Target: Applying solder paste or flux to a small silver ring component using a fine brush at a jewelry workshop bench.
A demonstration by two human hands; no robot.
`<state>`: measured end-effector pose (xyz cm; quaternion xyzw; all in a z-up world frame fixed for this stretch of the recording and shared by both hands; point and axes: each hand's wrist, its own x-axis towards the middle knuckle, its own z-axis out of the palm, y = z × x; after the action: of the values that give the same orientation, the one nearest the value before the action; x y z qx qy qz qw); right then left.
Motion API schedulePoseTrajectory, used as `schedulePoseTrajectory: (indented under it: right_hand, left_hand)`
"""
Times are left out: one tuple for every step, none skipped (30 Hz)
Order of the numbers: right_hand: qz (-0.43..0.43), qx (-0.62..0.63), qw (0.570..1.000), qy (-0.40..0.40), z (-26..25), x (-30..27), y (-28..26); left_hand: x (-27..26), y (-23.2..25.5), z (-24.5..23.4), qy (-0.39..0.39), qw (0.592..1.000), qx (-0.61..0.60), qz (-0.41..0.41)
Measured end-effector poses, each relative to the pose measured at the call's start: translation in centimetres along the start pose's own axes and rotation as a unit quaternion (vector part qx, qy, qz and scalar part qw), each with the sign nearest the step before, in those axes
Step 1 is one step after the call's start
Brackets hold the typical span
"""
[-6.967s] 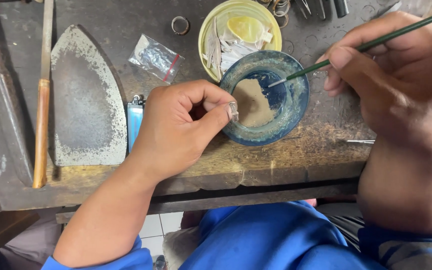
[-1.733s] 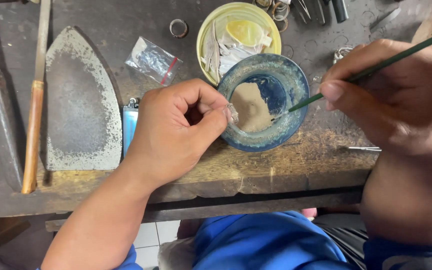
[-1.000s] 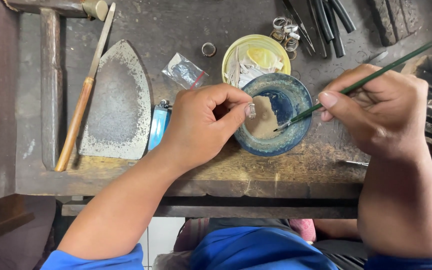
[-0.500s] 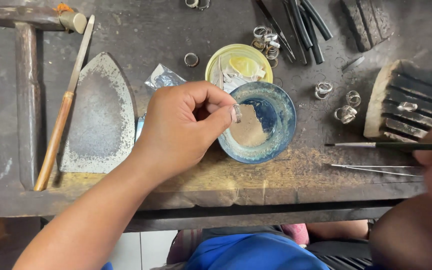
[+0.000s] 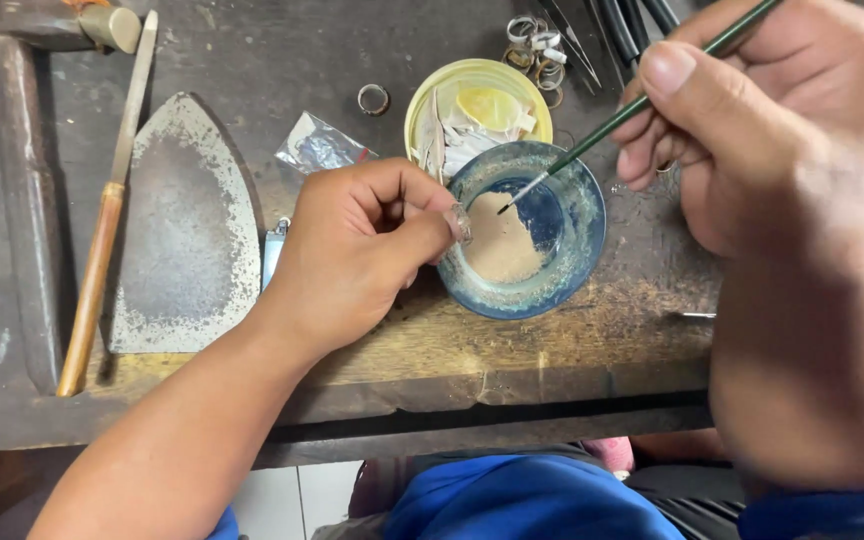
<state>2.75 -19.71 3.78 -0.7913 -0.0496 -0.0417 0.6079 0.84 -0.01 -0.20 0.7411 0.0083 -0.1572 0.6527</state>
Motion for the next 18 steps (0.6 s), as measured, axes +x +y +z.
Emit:
schedulePoseTrajectory:
  right_hand:
    - [0.001, 0.0, 1.0, 0.0, 0.1, 0.1, 0.5]
    - [0.023, -0.005, 1.0, -0.006, 0.2, 0.1, 1.0]
    - [0.046, -0.011, 0.999, -0.01, 0.2, 0.0, 1.5]
    - [0.05, -0.012, 0.999, -0.01, 0.1, 0.1, 1.7]
    - [0.046, -0.019, 0.999, -0.009, -0.1, 0.3, 1.9]
    - [0.042, -0.027, 0.999, -0.008, -0.2, 0.5, 2.0]
    - [0.042, -0.028, 0.999, -0.006, -0.3, 0.5, 2.0]
    - [0.031, -0.033, 0.999, -0.001, -0.4, 0.5, 2.0]
    - [0.023, -0.037, 0.999, 0.002, -0.5, 0.3, 2.1]
    - [0.027, -0.037, 0.999, 0.001, -0.5, 0.3, 2.2]
    - [0.017, -0.051, 0.999, -0.007, -0.6, 0.3, 2.3]
    - [0.007, -0.065, 0.998, -0.014, -0.6, 0.4, 2.4]
    - [0.008, -0.065, 0.998, -0.014, -0.6, 0.4, 2.3]
    - [0.003, -0.075, 0.997, -0.02, -0.6, 0.4, 2.3]
    - [-0.003, -0.085, 0.996, -0.026, -0.6, 0.4, 2.3]
    - [-0.002, -0.084, 0.996, -0.027, -0.6, 0.4, 2.3]
    - [-0.007, -0.092, 0.995, -0.031, -0.6, 0.4, 2.3]
    - [-0.012, -0.1, 0.994, -0.034, -0.5, 0.4, 2.3]
  left_hand:
    - [-0.1, 0.0, 0.0, 0.0, 1.0, 0.0, -0.001]
    - [-0.2, 0.0, 0.0, -0.011, 1.0, -0.008, 0.011]
    - [-0.4, -0.1, 0.1, -0.024, 0.999, -0.017, 0.021]
    - [-0.5, -0.1, 0.0, -0.025, 0.999, -0.018, 0.018]
    - [-0.4, -0.1, 0.0, -0.027, 0.999, -0.008, 0.021]
    - [-0.4, 0.0, 0.0, -0.028, 0.999, 0.001, 0.024]
    - [-0.3, 0.0, 0.1, -0.029, 0.999, 0.001, 0.026]
    - [-0.2, 0.1, 0.1, -0.026, 0.999, 0.02, 0.023]
    - [-0.3, 0.0, 0.1, -0.023, 0.999, 0.039, 0.017]
    - [-0.4, -0.1, 0.2, -0.023, 0.999, 0.038, 0.013]
    - [-0.3, -0.1, 0.2, -0.02, 0.999, 0.046, 0.012]
    - [-0.2, -0.1, 0.2, -0.016, 0.998, 0.055, 0.01]
    - [-0.2, -0.1, 0.2, -0.016, 0.998, 0.055, 0.009]
    - [-0.2, 0.0, 0.2, -0.015, 0.998, 0.061, 0.007]
    - [-0.2, 0.0, 0.2, -0.013, 0.998, 0.067, 0.006]
    - [-0.2, 0.0, 0.3, -0.013, 0.998, 0.067, 0.005]
    - [-0.2, 0.1, 0.3, -0.012, 0.998, 0.064, 0.001]
    - [-0.2, 0.1, 0.3, -0.011, 0.998, 0.06, -0.003]
